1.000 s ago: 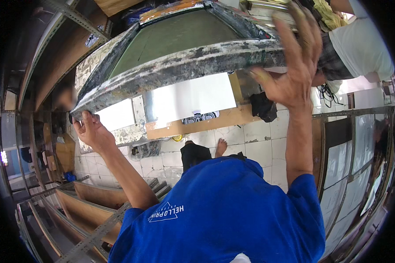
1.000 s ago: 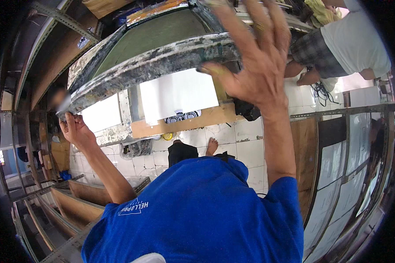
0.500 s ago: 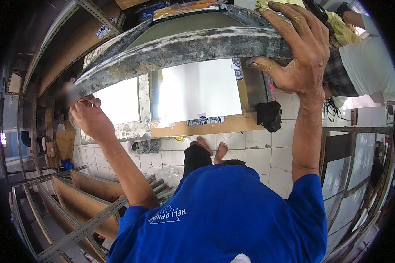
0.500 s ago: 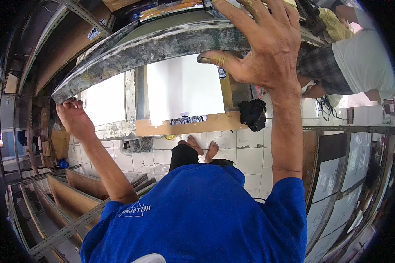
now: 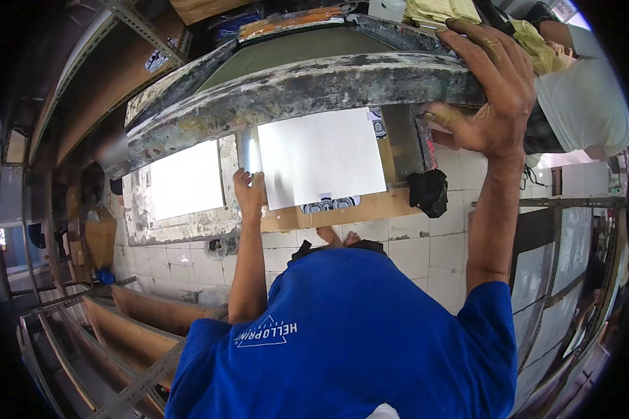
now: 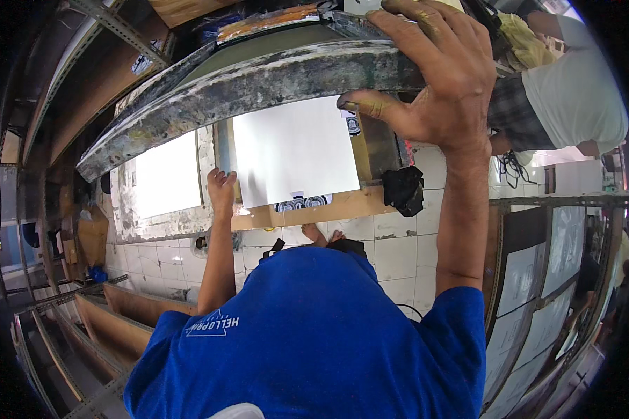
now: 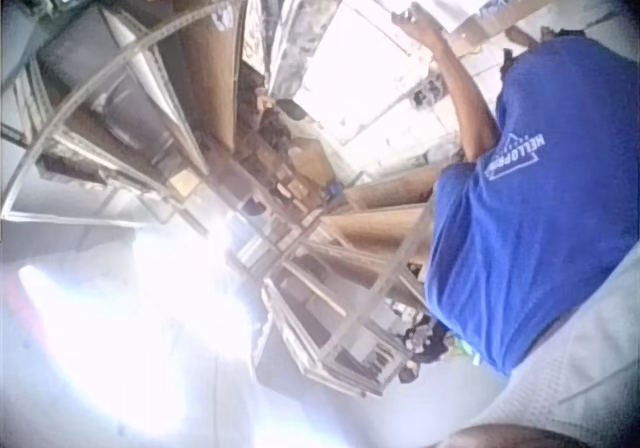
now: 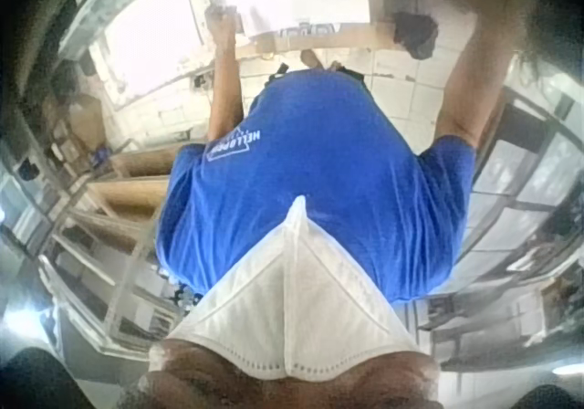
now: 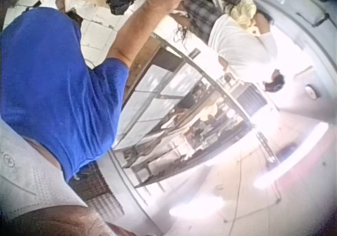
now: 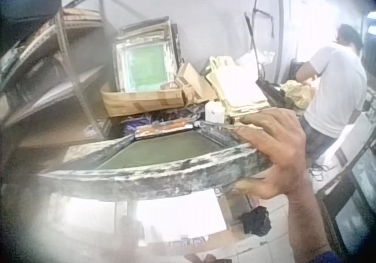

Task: The person aligns a white sheet of paper on a printing table, lowers a screen frame onto it, and uses a squeegee to apply ink through the screen.

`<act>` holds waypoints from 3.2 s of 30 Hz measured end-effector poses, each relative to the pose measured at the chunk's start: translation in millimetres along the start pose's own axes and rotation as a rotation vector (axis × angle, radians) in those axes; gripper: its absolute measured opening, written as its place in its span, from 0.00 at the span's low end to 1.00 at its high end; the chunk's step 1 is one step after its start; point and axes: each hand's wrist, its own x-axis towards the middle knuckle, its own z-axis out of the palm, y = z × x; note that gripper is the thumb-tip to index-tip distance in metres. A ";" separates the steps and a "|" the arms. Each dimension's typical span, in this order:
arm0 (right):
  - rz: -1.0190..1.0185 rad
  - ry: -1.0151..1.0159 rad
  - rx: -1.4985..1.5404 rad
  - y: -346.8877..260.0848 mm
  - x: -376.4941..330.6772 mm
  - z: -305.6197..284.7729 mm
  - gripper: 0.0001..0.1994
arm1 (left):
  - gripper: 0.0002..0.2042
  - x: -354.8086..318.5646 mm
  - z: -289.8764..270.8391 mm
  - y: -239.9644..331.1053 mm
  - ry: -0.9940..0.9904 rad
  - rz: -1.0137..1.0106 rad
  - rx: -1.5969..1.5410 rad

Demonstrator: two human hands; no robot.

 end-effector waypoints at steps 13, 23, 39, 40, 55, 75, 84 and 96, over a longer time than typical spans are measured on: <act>-0.026 -0.005 0.074 8.2 10.2 4.0 0.34 | 0.33 -3.0 29.2 28.4 -0.005 -0.020 0.254; -0.052 -0.002 0.128 15.6 17.0 5.4 0.32 | 0.40 -10.2 53.0 58.8 0.072 -0.143 0.633; -0.034 0.032 0.134 25.3 12.0 13.3 0.34 | 0.36 2.2 68.3 72.5 0.027 -0.348 0.806; -0.029 0.027 0.125 24.6 12.6 13.0 0.34 | 0.36 0.1 68.9 74.7 0.038 -0.336 0.792; -0.007 0.021 0.130 21.7 16.7 11.0 0.32 | 0.33 3.1 70.2 80.4 -0.007 -0.354 0.692; -0.024 0.004 0.116 23.9 14.1 9.3 0.32 | 0.18 63.2 52.7 11.1 -0.016 -0.185 0.425; -0.031 0.000 0.108 22.8 12.6 9.6 0.32 | 0.11 51.9 47.8 18.3 0.042 -0.248 0.240; -0.031 0.018 0.140 22.4 9.2 11.2 0.32 | 0.13 64.5 52.4 -12.7 0.077 -0.262 0.265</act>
